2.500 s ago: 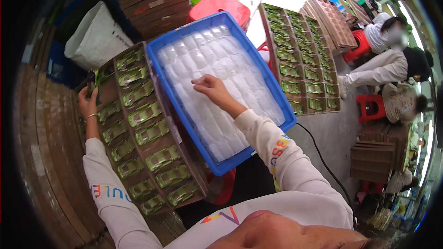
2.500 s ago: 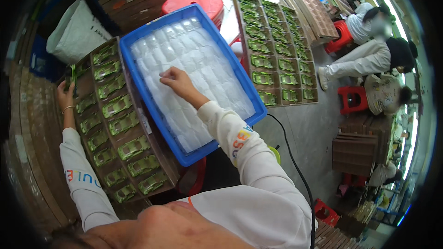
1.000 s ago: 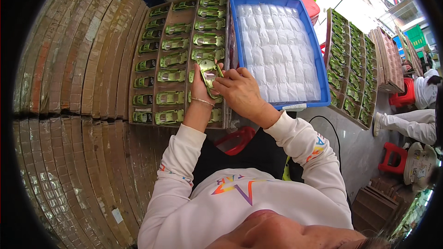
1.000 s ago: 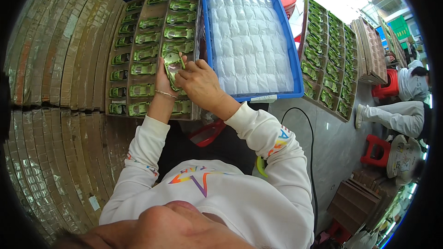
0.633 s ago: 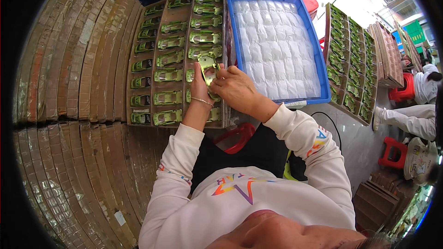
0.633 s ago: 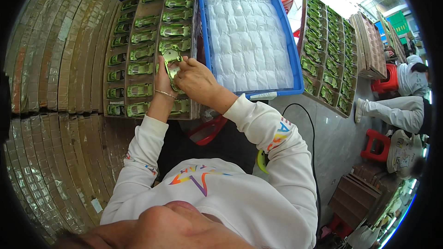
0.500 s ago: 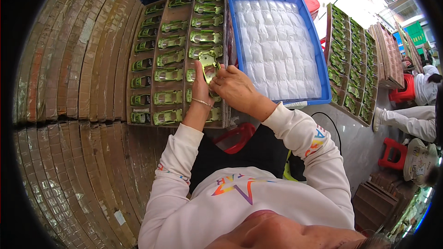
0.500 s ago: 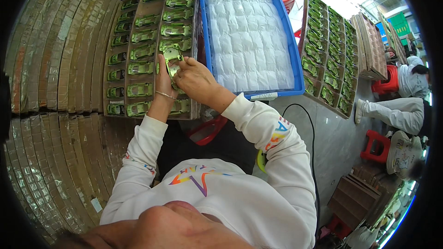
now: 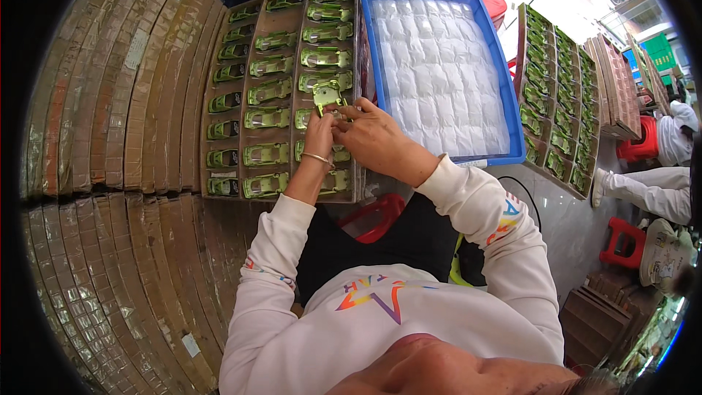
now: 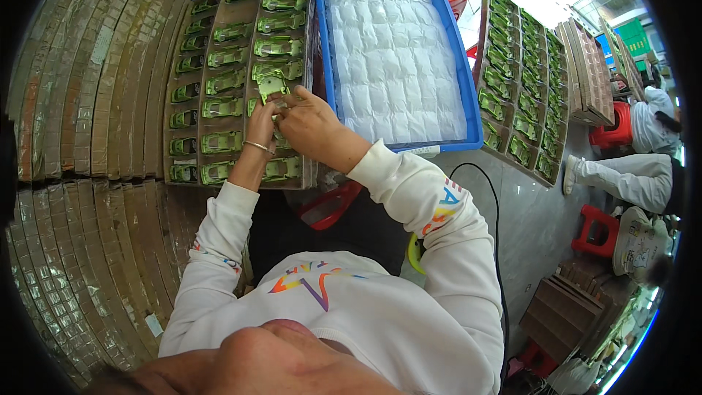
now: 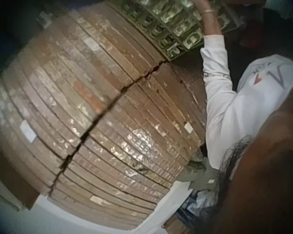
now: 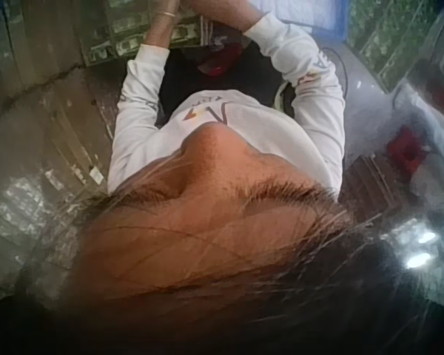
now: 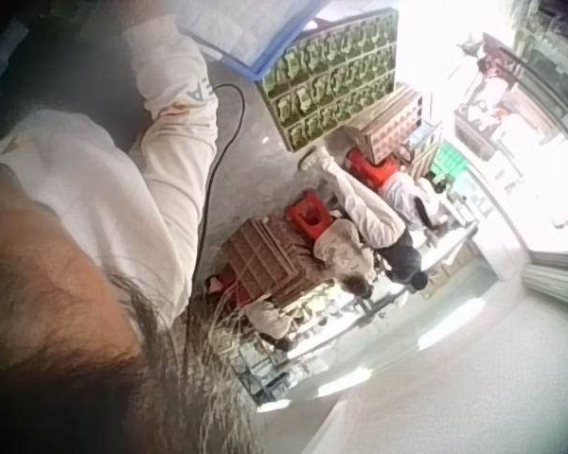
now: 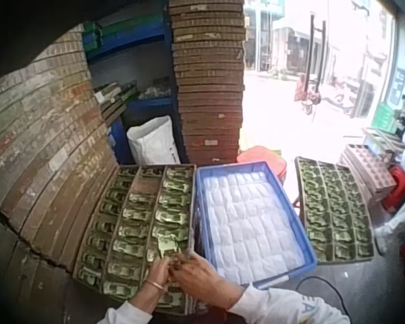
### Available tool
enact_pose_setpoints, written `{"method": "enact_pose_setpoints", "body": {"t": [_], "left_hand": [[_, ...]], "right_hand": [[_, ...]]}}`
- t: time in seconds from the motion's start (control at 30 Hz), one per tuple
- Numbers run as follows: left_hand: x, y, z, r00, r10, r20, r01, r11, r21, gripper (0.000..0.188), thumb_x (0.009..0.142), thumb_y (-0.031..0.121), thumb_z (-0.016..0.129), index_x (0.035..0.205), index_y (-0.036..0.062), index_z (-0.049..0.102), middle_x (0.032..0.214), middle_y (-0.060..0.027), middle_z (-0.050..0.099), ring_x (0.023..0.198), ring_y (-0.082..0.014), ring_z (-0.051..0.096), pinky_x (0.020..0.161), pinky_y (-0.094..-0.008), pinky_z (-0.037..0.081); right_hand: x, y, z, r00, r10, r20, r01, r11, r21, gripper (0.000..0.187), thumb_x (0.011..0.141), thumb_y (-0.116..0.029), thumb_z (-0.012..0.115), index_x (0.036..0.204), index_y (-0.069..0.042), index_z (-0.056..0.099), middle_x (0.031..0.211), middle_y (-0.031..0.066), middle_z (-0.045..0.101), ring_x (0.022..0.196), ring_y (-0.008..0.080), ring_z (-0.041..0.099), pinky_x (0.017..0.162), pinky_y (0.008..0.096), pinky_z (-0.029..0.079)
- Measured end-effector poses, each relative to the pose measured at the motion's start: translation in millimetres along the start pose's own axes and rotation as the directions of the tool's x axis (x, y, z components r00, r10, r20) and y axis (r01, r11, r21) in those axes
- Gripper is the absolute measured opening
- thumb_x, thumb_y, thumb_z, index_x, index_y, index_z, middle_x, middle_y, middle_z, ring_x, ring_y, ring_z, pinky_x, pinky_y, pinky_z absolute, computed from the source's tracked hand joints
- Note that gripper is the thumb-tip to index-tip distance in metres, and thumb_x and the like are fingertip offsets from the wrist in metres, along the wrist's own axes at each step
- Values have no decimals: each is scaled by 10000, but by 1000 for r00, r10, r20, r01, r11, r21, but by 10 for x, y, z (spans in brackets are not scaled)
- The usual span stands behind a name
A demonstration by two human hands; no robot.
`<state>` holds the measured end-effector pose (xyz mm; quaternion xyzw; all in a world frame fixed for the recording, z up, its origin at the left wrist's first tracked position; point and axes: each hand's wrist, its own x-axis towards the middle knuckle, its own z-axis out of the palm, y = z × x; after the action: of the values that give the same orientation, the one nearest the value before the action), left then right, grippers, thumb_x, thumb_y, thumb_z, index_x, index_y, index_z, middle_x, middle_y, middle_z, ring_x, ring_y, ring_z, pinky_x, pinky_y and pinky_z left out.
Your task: The person assembles toy car frames by picking up plastic window inserts from a container, pressing them into the toy car bodies by hand, and placing the assembled frames back into the tray.
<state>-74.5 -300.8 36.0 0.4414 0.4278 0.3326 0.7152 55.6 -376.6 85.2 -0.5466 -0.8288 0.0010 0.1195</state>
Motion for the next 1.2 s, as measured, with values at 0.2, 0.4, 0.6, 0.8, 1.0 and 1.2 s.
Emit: {"method": "enact_pose_setpoints", "body": {"t": [0.2, 0.4, 0.6, 0.8, 1.0, 1.2], "left_hand": [[-59, 205, 2, 1000, -14, 0, 14, 996, 83, 305, 912, 39, 420, 1200, 45, 520, 1063, -70, 612, 879, -152, 591, 681, -278, 493], [-53, 239, 4, 999, -31, 35, 25, 984, 175, 331, 920, 27, 418, 1235, 34, 519, 1112, -78, 620, 946, -193, 657, 651, -290, 575], [-68, 58, 64, 952, 285, 115, -301, 791, 532, 339, 868, 19, 470, 1206, 6, 487, 1014, -148, 641, 873, -248, 671, 652, -379, 552], [-167, 285, 126, 987, 71, 143, -152, 698, 700, 463, 836, -12, 462, 1297, 9, 433, 1154, -159, 614, 979, -254, 642, 806, -338, 527], [-155, 399, 124, 974, 76, 213, -215, 596, 773, 551, 839, 26, 479, 1376, 34, 358, 1153, -226, 598, 989, -357, 638, 816, -403, 515], [-187, 362, 107, 971, 108, 214, -236, 568, 788, 599, 854, 55, 507, 1423, 37, 317, 1106, -241, 613, 965, -380, 638, 803, -422, 502]], "right_hand": [[-177, 47, -211, 982, 48, -183, 9, 955, 297, 373, 741, 9, 574, 1063, -128, 702, 1180, 11, 652, 1277, 213, 480, 1127, 427, 263], [-203, 112, -123, 807, 443, -390, -200, 827, 526, 347, 816, -27, 620, 1159, -71, 641, 1151, 63, 660, 1020, 241, 619, 930, 373, 439], [-98, 96, 351, 724, 677, 130, -350, 199, 915, 353, 823, -69, 663, 1154, 19, 582, 891, 76, 680, 774, 140, 636, 704, 280, 503], [-53, 15, 208, 679, 726, 108, -373, 214, 903, 295, 773, -43, 685, 1057, -11, 612, 790, 65, 625, 688, 134, 564, 656, 304, 473], [-13, 56, 226, 665, 742, 84, -369, 229, 901, 275, 766, -38, 693, 1030, -29, 617, 753, 46, 588, 668, 128, 535, 646, 293, 459], [-21, 45, 274, 659, 749, 69, -351, 225, 909, 268, 767, -21, 681, 1023, -14, 601, 753, 54, 593, 671, 132, 545, 637, 298, 467]]}}
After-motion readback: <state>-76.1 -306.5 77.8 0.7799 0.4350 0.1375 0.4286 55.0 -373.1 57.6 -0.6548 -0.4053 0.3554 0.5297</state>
